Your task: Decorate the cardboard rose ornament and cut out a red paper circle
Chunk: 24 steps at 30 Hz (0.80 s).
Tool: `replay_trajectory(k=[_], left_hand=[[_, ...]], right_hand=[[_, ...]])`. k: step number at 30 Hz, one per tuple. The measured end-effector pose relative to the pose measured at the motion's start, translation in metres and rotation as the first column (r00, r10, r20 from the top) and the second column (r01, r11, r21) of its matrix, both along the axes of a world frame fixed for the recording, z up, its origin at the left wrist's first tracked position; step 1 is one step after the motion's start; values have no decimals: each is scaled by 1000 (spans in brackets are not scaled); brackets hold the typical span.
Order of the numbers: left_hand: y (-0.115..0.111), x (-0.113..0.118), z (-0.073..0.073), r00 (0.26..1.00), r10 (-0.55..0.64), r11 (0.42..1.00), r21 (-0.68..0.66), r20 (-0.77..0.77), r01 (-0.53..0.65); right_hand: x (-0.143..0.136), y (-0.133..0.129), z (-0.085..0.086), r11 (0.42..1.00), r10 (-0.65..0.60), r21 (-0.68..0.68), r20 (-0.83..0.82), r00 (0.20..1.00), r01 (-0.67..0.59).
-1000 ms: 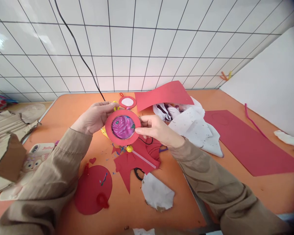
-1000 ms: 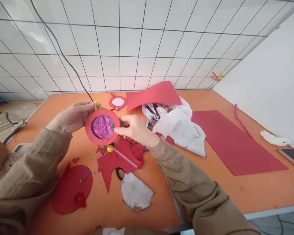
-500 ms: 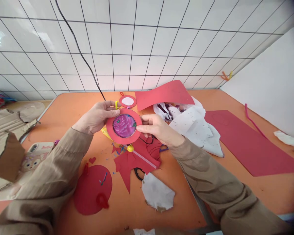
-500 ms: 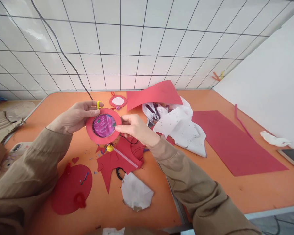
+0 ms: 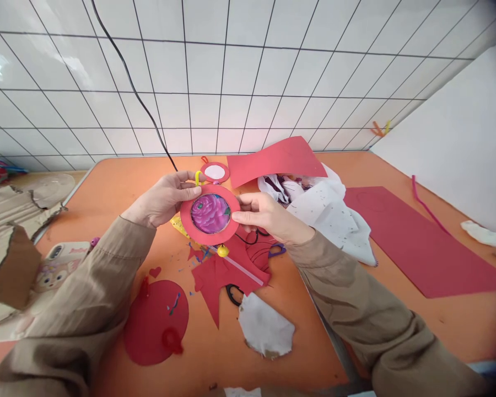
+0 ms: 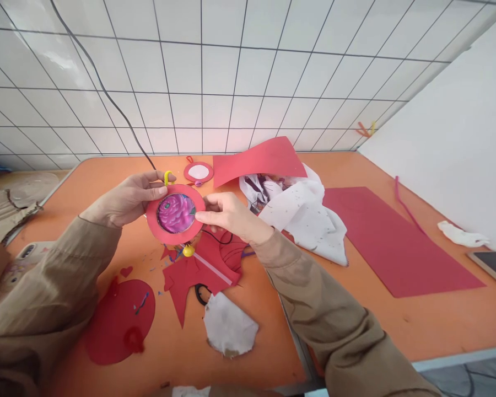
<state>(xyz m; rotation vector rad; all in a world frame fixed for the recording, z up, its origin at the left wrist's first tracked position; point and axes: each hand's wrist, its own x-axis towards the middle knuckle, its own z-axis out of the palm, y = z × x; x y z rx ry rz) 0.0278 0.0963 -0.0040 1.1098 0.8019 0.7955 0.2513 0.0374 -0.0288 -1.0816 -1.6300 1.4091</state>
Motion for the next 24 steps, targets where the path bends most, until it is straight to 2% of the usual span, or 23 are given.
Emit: replay_trajectory(k=[7, 15, 21, 24], left_hand=[[-5, 4, 1, 999, -32, 999, 23, -35, 33], [-6, -1, 5, 992, 121, 986, 121, -17, -118], [-9, 2, 5, 985, 38, 992, 127, -171, -16], [-10, 5, 4, 983, 50, 992, 121, -174, -29]], right_hand=[[-1, 1, -2, 1000, -30, 11, 28, 999, 29], [2, 0, 5, 988, -141, 73, 23, 990, 139], [0, 0, 2, 975, -203, 81, -31, 979, 205], [0, 1, 0, 968, -228, 96, -26, 973, 230]])
